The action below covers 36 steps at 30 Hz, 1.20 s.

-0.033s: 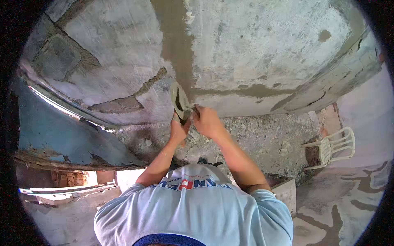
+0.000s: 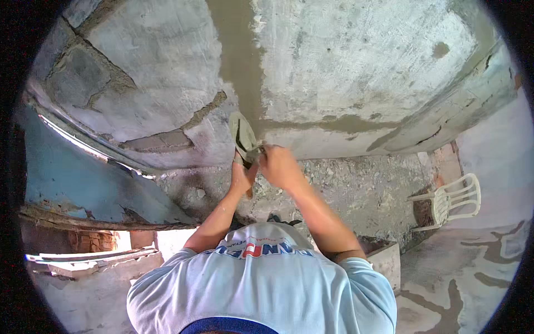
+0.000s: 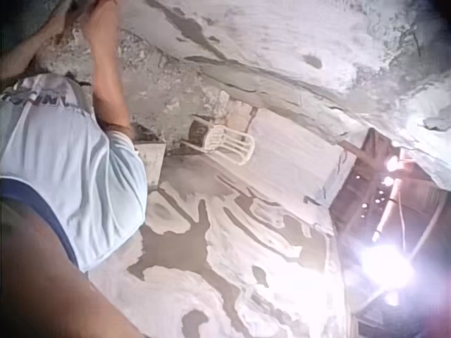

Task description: The person applies and smooths cement mortar over cracks on a wall using trowels, occasionally scooping fresh mortar from a bucket onto a handheld trowel.

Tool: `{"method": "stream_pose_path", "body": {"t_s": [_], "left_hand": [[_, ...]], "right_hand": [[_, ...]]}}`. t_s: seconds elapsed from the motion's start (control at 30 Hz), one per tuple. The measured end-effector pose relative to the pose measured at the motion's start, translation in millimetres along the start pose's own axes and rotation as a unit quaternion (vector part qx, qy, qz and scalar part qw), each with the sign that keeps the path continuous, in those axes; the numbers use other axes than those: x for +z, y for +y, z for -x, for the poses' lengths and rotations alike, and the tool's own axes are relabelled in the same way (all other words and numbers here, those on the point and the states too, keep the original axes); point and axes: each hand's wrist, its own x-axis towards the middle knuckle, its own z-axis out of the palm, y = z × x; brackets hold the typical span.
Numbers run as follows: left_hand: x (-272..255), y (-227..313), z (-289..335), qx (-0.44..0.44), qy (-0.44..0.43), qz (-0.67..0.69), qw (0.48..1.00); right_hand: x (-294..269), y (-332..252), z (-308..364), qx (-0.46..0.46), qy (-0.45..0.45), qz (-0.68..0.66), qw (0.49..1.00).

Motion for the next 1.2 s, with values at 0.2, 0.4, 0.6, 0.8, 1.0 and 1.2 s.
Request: {"method": "stream_pose_path", "body": {"t_s": [0.2,0.4,0.6,0.8,1.0,1.2], "left_hand": [[11.5,-28.3,-12.1,-0.085,0.043,0.084,0.992],[-14.2,-192.6,-10.6,-0.144,0.018,0.597,0.789],[-18.0,-1.0,-20.8,-0.063,0.103,0.081,0.989],[-25.9,1.1,-18.1,-0.024,0.088,0.042,0.995],[-9.8,-20.9,-18.4,-0.032,0.099,0.049,0.993],[-22.2,-59.8,-9.7,-0.025,0.087,-0.121,0.989]], "right_hand": [[14.3,-41.7,-15.2,0.085,-0.076,0.108,0.988],[20.4,-77.1,-3.1,-0.025,-0.094,0.109,0.989],[-36.1,-37.8,-26.5,0.115,-0.124,-0.143,0.975],[-21.7,-29.3,-22.5,0.066,-0.141,-0.091,0.984],[-5.1,-24.0,-16.9,-0.033,-0.065,-0.003,0.997],[-8.6,-29.5,-28.7,0.205,-0.207,-0.277,0.916]]}}
